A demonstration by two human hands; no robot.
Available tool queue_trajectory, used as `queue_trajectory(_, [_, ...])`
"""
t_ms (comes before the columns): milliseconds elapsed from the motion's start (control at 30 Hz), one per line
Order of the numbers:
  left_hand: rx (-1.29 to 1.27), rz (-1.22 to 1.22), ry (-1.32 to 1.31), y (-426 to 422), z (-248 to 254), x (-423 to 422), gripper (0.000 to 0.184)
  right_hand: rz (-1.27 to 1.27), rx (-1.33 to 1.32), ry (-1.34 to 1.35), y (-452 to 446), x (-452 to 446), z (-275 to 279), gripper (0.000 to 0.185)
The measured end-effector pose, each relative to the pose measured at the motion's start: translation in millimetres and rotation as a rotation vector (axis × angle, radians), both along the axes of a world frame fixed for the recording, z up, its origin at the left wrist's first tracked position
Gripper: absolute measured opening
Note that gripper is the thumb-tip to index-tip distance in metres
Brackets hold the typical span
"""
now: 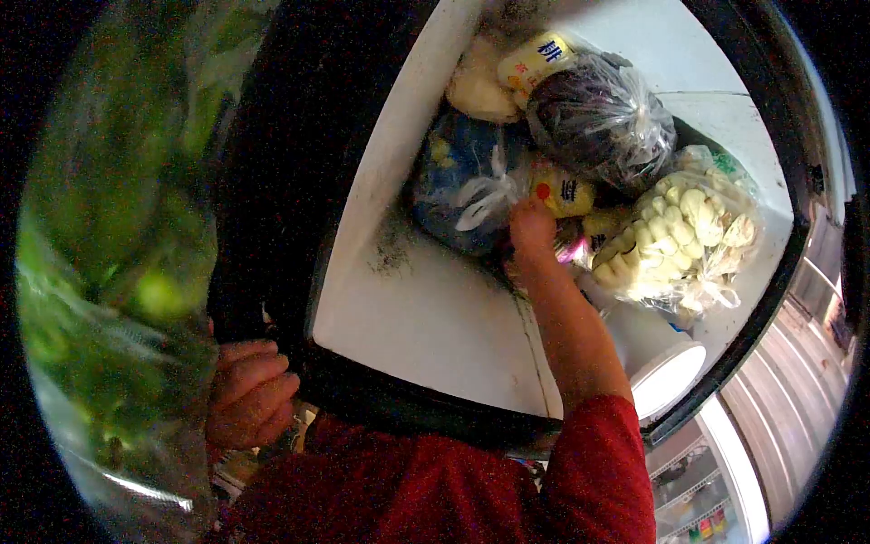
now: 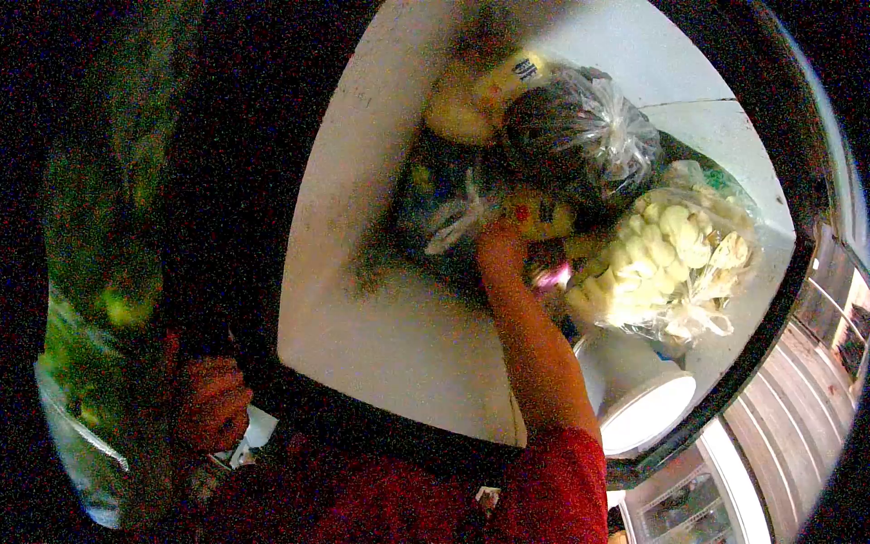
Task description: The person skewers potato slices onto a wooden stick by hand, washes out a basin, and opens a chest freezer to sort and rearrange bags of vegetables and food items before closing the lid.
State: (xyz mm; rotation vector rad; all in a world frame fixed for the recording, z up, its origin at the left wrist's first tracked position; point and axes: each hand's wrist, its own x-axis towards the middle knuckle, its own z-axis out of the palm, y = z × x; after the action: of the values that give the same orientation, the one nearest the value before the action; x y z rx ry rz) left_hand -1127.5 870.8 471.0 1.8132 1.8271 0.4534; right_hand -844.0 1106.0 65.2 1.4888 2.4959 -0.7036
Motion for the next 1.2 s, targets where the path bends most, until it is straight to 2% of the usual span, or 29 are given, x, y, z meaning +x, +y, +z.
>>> queue_trajectory(33, [0.017,0.025,-0.016,-3,-3,0,0.034,0.166,0.102,-0.122,1,16,-32,0.024])
queue_trajectory(67, [0.03,-0.042,-0.077,-8,-7,-5,0.034,0.169,0.103,-0.122,1,6,-9,0.024])
queue_trajectory(100, [0.043,-0.111,-0.139,-10,-10,-9,0.035,-0.389,-0.392,0.158,1,-17,42,0.02])
queue_trajectory(167, [0.047,-0.108,-0.079,-2,-5,-8,0.035,-0.95,-0.884,0.439,4,-35,98,0.016])
queue_trajectory(267, [0.068,-0.076,-0.027,-3,-6,-4,0.034,-0.871,-0.967,0.453,1,-28,103,0.012])
queue_trajectory(300, [0.077,-0.059,-0.031,-5,-7,-2,0.034,-0.558,-0.726,0.536,-7,-14,79,0.01])
queue_trajectory(367, [0.086,-0.014,-0.068,-6,-9,0,0.033,-0.247,-0.48,0.598,-13,-5,70,0.008])
queue_trajectory(467, [0.042,-0.033,-0.042,1,-3,-4,0.03,-0.387,-0.611,0.513,-12,-23,109,0.005])
queue_trajectory(533, [-0.004,-0.084,0.012,-5,-9,-3,0.029,-0.647,-0.887,0.527,-12,-39,151,0.004])
queue_trajectory(567, [0.171,-0.032,-0.016,-20,-29,-1,0.029,-0.648,-0.887,0.525,-13,-33,146,0.004])
queue_trajectory(633, [0.347,0.022,-0.043,-11,-31,4,0.029,-0.445,-0.787,0.506,-14,-24,136,0.005])
queue_trajectory(733, [0.245,0.098,-0.036,2,-9,4,0.028,-0.502,-0.921,0.506,-12,-21,141,0.005])
queue_trajectory(800, [0.047,-0.067,0.014,1,-4,-5,0.028,-0.448,-0.868,0.451,-9,-18,126,0.003])
queue_trajectory(833, [0.048,-0.067,0.014,0,-5,-3,0.028,-0.394,-0.816,0.396,-8,-17,118,0.002])
queue_trajectory(900, [0.019,0.068,-0.073,-2,-7,3,0.026,-0.44,-0.869,0.405,-9,-13,105,0.004])
queue_trajectory(967, [0.003,0.017,0.006,4,-1,1,0.025,-0.486,-0.92,0.413,-13,-9,97,0.009])
queue_trajectory(1033, [-0.014,-0.034,0.085,6,3,2,0.025,-0.513,-0.868,0.438,-18,-6,91,0.027])
queue_trajectory(1067, [-0.026,-0.018,0.099,6,3,3,0.024,-0.513,-0.868,0.437,-22,-2,81,0.027])
queue_trajectory(1167, [-0.03,-0.017,0.126,5,3,4,0.023,-0.347,-0.637,0.402,-31,8,60,0.04])
queue_trajectory(1200, [-0.023,-0.032,0.14,5,2,3,0.023,-0.231,-0.471,0.405,-33,6,64,0.043])
